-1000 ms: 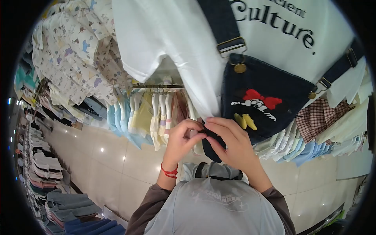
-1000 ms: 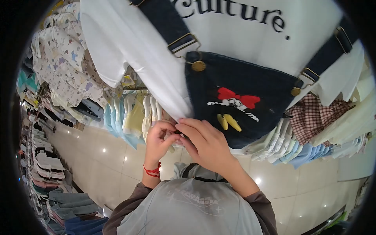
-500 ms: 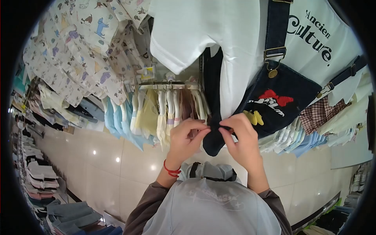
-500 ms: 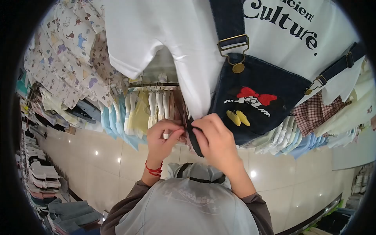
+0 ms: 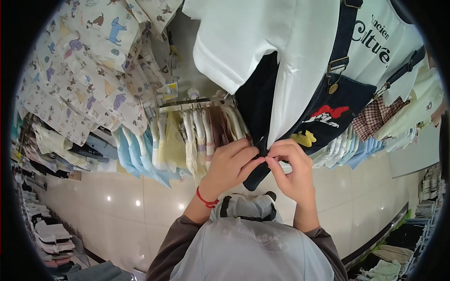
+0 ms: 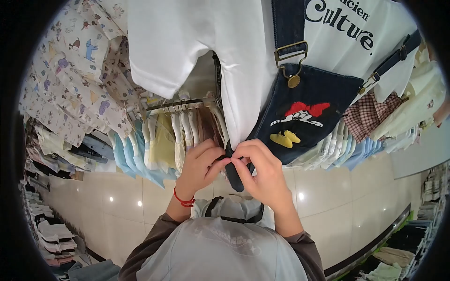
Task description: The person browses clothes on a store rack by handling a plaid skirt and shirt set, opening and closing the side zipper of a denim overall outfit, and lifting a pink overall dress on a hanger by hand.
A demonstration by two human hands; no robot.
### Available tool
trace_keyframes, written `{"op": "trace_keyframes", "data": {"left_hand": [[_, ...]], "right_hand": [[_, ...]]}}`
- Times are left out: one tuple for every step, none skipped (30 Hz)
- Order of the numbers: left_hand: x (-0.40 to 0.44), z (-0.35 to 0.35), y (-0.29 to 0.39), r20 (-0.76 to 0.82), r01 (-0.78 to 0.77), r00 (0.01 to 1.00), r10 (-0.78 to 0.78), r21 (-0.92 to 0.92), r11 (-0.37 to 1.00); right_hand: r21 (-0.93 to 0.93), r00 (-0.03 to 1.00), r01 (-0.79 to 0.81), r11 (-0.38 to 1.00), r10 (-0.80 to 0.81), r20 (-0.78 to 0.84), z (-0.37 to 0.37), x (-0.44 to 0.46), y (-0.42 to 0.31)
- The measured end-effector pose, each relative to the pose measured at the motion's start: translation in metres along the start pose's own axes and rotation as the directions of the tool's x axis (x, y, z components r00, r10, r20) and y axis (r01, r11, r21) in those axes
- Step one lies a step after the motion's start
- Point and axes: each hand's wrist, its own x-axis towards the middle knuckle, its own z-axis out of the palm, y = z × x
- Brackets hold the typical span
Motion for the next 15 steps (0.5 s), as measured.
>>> {"op": "trace_keyframes", "data": {"left_hand": [[0.0,-0.001,-0.001,-0.024,0.011,1.0,-0.011,-0.014,1.0],[-0.002,-0.001,-0.002,-0.048,0.023,0.999,-0.024,-0.027,0.999],[-0.004,-0.001,-0.003,-0.071,0.035,0.997,-0.038,-0.041,0.999],[-0.007,-0.003,-0.005,-0.077,0.062,0.995,-0.066,-0.057,0.996],[-0.011,-0.006,-0.008,-0.083,0.088,0.992,-0.094,-0.073,0.993],[-0.014,-0.008,-0.011,-0.087,0.114,0.989,-0.122,-0.091,0.989],[-0.016,-0.01,-0.014,-0.11,0.099,0.988,-0.108,-0.091,0.991],[-0.018,-0.011,-0.016,-0.131,0.085,0.987,-0.097,-0.091,0.992],[-0.019,-0.012,-0.017,-0.154,0.072,0.984,-0.086,-0.09,0.993],[-0.02,-0.012,-0.017,-0.147,0.085,0.984,-0.099,-0.097,0.992],[-0.022,-0.012,-0.015,-0.141,0.098,0.984,-0.112,-0.101,0.99],[-0.023,-0.012,-0.013,-0.135,0.111,0.983,-0.125,-0.105,0.988],[-0.023,-0.011,-0.012,-0.13,0.102,0.985,-0.116,-0.111,0.989],[-0.023,-0.007,-0.009,-0.125,0.095,0.986,-0.109,-0.118,0.988],[-0.024,-0.005,-0.007,-0.119,0.088,0.988,-0.103,-0.127,0.988]], "right_hand": [[0.006,1.0,-0.005,1.0,0.005,-0.004,0.001,-0.001,0.0],[0.013,1.0,-0.01,1.0,0.01,-0.008,0.003,-0.001,0.001],[0.026,0.999,-0.026,0.999,0.027,-0.028,0.004,-0.002,0.002],[0.039,0.998,-0.042,0.998,0.044,-0.05,0.004,-0.003,0.006],[0.052,0.996,-0.058,0.997,0.061,-0.071,0.004,-0.003,0.008],[0.064,0.994,-0.072,0.995,0.077,-0.08,0.003,-0.004,0.01],[0.075,0.992,-0.088,0.993,0.094,-0.087,0.002,-0.005,0.012],[0.088,0.989,-0.104,0.991,0.112,-0.094,0.002,-0.006,0.012],[0.102,0.987,-0.129,0.986,0.138,-0.085,0.002,-0.005,0.011],[0.09,0.99,-0.113,0.989,0.12,-0.075,0.003,-0.005,0.01],[0.08,0.993,-0.095,0.992,0.1,-0.065,0.003,-0.004,0.01],[0.071,0.995,-0.077,0.994,0.081,-0.055,0.004,-0.003,0.01],[0.08,0.997,-0.059,0.995,0.062,-0.035,0.005,-0.002,0.009],[0.09,0.999,-0.044,0.995,0.045,-0.015,0.006,-0.002,0.007],[0.098,1.0,-0.029,0.995,0.029,0.005,0.007,-0.002,0.005]]}}
